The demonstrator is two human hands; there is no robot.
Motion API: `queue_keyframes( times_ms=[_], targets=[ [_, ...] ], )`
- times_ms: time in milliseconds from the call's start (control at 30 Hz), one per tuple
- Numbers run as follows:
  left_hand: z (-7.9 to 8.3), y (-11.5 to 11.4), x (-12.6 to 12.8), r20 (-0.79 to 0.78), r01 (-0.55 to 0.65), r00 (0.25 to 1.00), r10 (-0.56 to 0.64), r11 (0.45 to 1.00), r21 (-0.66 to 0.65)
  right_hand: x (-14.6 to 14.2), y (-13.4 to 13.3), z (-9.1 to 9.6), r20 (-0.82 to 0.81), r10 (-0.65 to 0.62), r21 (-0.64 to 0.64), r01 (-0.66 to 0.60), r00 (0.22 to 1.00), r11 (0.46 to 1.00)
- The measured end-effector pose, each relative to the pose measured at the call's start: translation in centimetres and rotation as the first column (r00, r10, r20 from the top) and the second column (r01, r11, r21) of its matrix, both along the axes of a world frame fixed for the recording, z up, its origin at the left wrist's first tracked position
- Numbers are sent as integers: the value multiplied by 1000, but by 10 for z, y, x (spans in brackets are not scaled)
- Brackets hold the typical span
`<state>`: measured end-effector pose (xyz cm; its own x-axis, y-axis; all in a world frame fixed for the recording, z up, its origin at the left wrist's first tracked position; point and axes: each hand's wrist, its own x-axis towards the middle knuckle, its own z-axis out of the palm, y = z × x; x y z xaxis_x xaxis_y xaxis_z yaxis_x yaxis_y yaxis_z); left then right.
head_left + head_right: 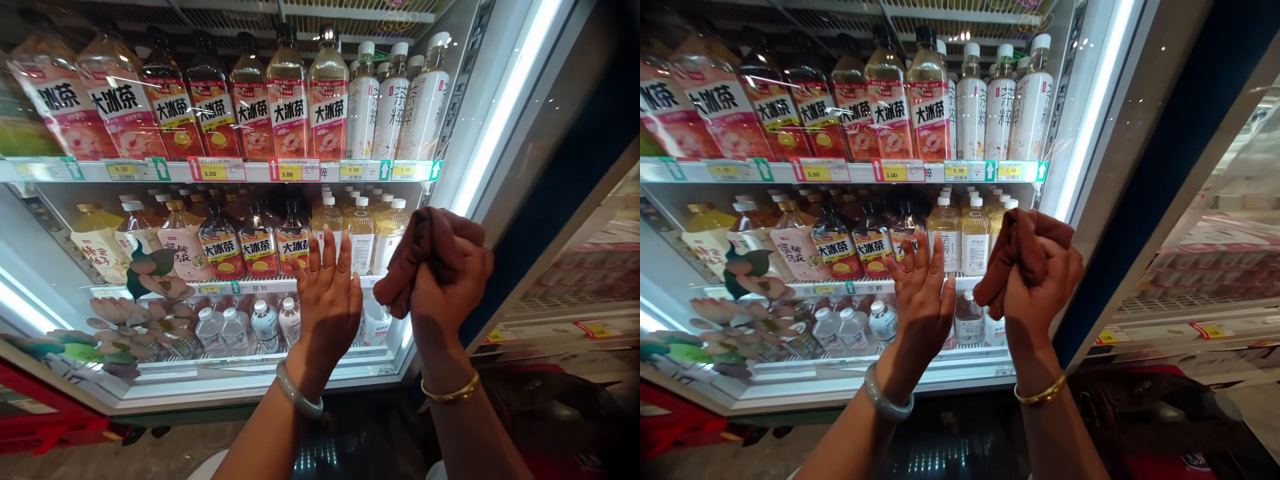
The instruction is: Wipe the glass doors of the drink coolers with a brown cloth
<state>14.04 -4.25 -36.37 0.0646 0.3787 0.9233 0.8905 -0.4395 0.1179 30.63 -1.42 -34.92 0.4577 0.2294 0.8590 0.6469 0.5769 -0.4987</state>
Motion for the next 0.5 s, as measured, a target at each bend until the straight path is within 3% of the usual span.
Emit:
queue_keyframes(
  times_ms=[133, 233, 300, 433, 500],
  targets=[
    [-1, 1, 1, -5, 21, 1000, -21, 1000, 9, -38, -10, -6, 233, 11, 79, -31, 972, 996],
    [1, 2, -3, 15, 28, 999, -28, 1000, -2, -46, -16, -4, 346, 52, 85, -86, 937, 993],
    [5, 2, -7, 20, 18, 1000, -18, 1000, -10, -34, -15, 1, 304, 49, 71, -73, 951, 995],
    [10, 1, -13, 23, 17, 1000, -17, 1000, 8, 2, -6, 10, 38, -29, 39, 28, 999, 999],
    [10, 2, -13, 22, 15, 1000, -15, 1000, 21, 4, -3, 10, 13, -60, 40, 60, 998, 997]
  ],
)
